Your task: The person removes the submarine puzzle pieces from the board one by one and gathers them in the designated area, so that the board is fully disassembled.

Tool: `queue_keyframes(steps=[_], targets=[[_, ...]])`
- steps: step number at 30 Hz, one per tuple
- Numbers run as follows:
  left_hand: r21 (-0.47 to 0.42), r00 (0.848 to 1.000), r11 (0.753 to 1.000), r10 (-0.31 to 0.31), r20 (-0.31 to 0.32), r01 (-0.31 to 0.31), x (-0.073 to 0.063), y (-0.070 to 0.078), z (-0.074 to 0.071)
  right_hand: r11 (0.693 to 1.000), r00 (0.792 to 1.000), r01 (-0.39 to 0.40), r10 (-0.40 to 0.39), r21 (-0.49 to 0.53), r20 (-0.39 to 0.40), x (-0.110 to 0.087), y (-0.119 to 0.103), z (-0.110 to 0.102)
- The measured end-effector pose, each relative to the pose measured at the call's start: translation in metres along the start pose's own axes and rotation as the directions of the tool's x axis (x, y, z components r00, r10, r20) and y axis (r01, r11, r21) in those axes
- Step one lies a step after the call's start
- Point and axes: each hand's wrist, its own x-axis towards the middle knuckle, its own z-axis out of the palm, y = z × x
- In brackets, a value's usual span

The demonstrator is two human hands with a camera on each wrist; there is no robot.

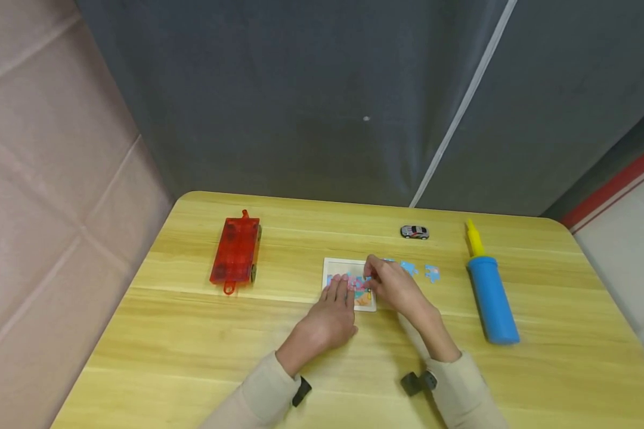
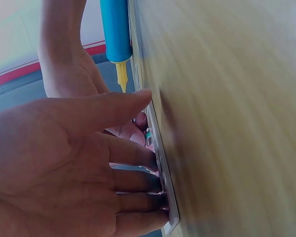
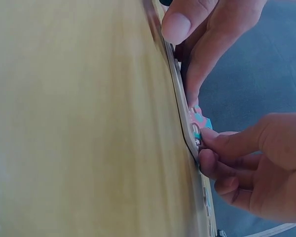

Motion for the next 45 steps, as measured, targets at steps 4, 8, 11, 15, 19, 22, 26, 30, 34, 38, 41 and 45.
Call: queue_keyframes(steps=[4,8,11,15,19,22,26,30,34,38,41,45], targets=[[-0.011,1.0,1.0,0.003,0.009,-0.003,-0.002,0.0,-0.001,1.0,1.0,0.024,-0.024,0.02,0.002,0.0,0.001,0.0],[-0.024,1.0,1.0,0.006,0.008,-0.006,-0.001,0.0,0.0,0.992,0.999,0.039,-0.041,0.121,0.016,-0.001,0.008,-0.009],[-0.032,1.0,0.999,0.01,-0.001,-0.01,-0.001,-0.001,0.001,0.975,1.0,0.006,-0.01,0.222,0.019,-0.005,0.018,-0.024],[-0.03,1.0,0.999,0.011,-0.003,-0.011,-0.002,-0.001,0.0,0.951,0.997,-0.053,0.035,0.305,0.065,-0.015,0.034,-0.046],[-0.038,1.0,0.999,0.007,0.001,-0.007,-0.003,0.0,-0.001,0.94,0.991,-0.068,0.023,0.334,0.135,-0.021,0.042,-0.057],[-0.044,1.0,0.999,0.01,-0.002,-0.01,-0.003,-0.001,-0.001,0.937,0.986,-0.068,0.009,0.343,0.169,-0.023,0.046,-0.062],[-0.042,1.0,0.999,0.016,-0.011,-0.016,-0.004,-0.001,-0.001,0.93,0.974,-0.09,0.008,0.356,0.227,-0.027,0.053,-0.07],[-0.048,1.0,0.999,0.016,-0.012,-0.017,-0.004,-0.001,-0.001,0.921,0.955,-0.15,0.041,0.359,0.294,-0.037,0.069,-0.078],[-0.05,1.0,0.999,0.016,-0.012,-0.017,-0.003,-0.001,0.0,0.923,0.942,-0.217,0.112,0.317,0.317,-0.045,0.082,-0.084],[-0.053,1.0,0.998,0.017,-0.014,-0.017,-0.003,-0.002,0.0,0.922,0.933,-0.26,0.164,0.285,0.322,-0.048,0.086,-0.086],[-0.055,1.0,0.998,0.015,-0.014,-0.016,-0.003,-0.002,0.0,0.925,0.931,-0.259,0.163,0.279,0.325,-0.048,0.087,-0.086],[-0.054,1.0,0.998,0.015,-0.016,-0.016,-0.002,-0.002,0.001,0.93,0.932,-0.253,0.161,0.267,0.325,-0.05,0.089,-0.086]])
